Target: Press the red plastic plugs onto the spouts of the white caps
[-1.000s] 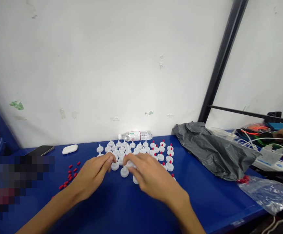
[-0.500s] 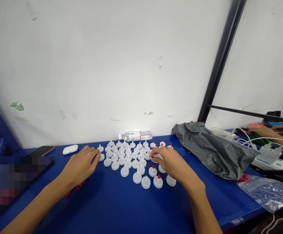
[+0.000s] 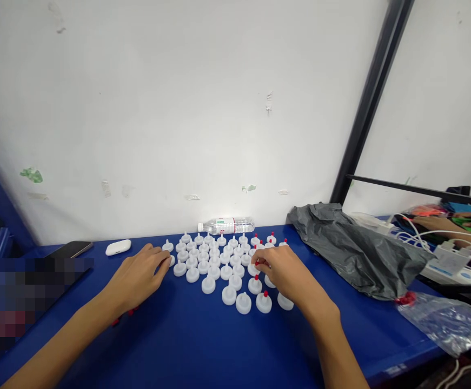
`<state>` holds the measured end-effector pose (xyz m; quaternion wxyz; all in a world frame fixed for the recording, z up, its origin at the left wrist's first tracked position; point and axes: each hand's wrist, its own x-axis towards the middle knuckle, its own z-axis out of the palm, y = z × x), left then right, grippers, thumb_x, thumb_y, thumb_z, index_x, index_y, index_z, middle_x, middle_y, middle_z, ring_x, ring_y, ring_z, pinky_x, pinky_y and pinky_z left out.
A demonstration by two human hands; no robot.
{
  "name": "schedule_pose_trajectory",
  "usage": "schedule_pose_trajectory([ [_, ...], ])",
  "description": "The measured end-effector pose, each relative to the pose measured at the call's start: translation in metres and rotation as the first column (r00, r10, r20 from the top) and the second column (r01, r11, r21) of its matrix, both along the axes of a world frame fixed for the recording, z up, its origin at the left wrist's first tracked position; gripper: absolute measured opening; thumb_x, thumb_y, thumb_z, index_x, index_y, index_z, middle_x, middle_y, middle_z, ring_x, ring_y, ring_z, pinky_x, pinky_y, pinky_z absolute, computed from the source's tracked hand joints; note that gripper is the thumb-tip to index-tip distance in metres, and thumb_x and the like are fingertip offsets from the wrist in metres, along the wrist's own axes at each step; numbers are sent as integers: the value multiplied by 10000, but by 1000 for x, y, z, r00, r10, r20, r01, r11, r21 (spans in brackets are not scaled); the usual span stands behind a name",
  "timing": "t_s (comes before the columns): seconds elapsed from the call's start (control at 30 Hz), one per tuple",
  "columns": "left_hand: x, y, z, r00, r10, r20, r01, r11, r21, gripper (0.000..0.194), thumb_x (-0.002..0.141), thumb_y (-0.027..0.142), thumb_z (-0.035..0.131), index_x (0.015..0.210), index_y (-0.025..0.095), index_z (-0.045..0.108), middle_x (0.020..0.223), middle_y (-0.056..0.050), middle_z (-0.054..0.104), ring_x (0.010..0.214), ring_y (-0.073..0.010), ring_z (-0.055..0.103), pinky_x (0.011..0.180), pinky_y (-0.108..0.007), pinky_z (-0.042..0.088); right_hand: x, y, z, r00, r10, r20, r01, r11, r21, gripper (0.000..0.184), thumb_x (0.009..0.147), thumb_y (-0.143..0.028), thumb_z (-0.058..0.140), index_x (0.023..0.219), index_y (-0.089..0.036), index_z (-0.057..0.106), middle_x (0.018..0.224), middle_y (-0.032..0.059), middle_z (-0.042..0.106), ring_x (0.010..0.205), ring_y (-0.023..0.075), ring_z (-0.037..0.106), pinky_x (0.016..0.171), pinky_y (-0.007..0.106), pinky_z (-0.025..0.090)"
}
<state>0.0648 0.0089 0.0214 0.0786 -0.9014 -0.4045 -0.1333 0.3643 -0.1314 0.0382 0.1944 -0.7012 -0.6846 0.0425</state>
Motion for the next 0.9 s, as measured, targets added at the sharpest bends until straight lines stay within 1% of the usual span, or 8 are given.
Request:
schedule_pose_trajectory([
  [0.13, -1, -1, 0, 1000, -2, 3, 2, 1000, -11, 347, 1019, 256, 337, 825, 203, 619, 910, -82, 682, 952, -275, 572, 655, -342, 412, 1, 2, -3, 999, 12, 34, -11, 999, -35, 249, 939, -208, 518, 928, -232, 766, 897, 44, 779, 828, 233, 712, 744, 306, 491],
  [0.2, -2, -1, 0, 1000, -3, 4, 3, 1000, -13, 349, 1016, 254, 337, 825, 201, 624, 912, -86, 684, 951, -277, 574, 662, -347, 417, 1, 1, -6, 999, 27, 31, -26, 998, -57, 265, 954, -225, 505, 1013, -232, 763, 949, 51, 780, 880, 243, 713, 779, 319, 500],
  [0.3, -4, 3, 1, 1000, -2, 9, 2, 1000, -16, 354, 1011, 249, 334, 834, 200, 636, 909, -90, 686, 943, -282, 577, 668, -352, 422, 1, 0, -8, 997, 18, 73, -18, 1000, 0, 315, 993, -295, 469, 1189, -233, 707, 1069, 84, 758, 994, 272, 686, 858, 369, 498],
  [0.37, -9, 9, 4, 1000, -3, 12, 4, 1000, -18, 344, 1006, 248, 339, 868, 203, 652, 902, -88, 688, 945, -284, 580, 681, -354, 429, 1, 0, -10, 993, 18, 113, -25, 998, 61, 345, 1021, -342, 425, 1209, -228, 690, 1134, 107, 731, 1051, 284, 657, 911, 409, 484],
  [0.43, -15, 18, 7, 1000, -11, 14, 12, 1000, -25, 328, 998, 251, 355, 907, 209, 667, 905, -83, 693, 965, -285, 584, 706, -355, 440, 2, 2, -11, 989, 51, 139, -64, 994, 87, 379, 1043, -381, 381, 1196, -225, 691, 1181, 111, 711, 1091, 287, 632, 966, 446, 459],
  [0.53, -29, 29, 10, 999, -32, 12, 32, 998, -45, 312, 979, 260, 382, 920, 219, 685, 927, -79, 704, 993, -283, 591, 732, -355, 453, 4, 8, -12, 975, 152, 164, -162, 986, 47, 433, 1054, -465, 348, 1231, -244, 676, 1215, 89, 702, 1146, 300, 603, 1016, 485, 423],
  [0.67, -49, 32, 7, 997, -6, 83, 15, 994, -113, 284, 935, 302, 433, 891, 238, 706, 942, -71, 719, 935, -265, 615, 726, -349, 461, 7, 15, -12, 957, 245, 154, -244, 969, -23, 492, 1065, -482, 268, 1169, -248, 688, 1106, 81, 728, 1082, 285, 630, 994, 460, 441],
  [0.9, -66, 27, 8, 988, 24, 154, 9, 978, -208, 277, 895, 422, 513, 887, 256, 735, 934, -59, 723, 939, -267, 634, 761, -348, 476, 8, 19, -3, 943, 256, 214, -250, 967, -53, 549, 1076, -471, 184, 996, -225, 668, 1015, 88, 709, 1057, 286, 629, 986, 471, 419],
])
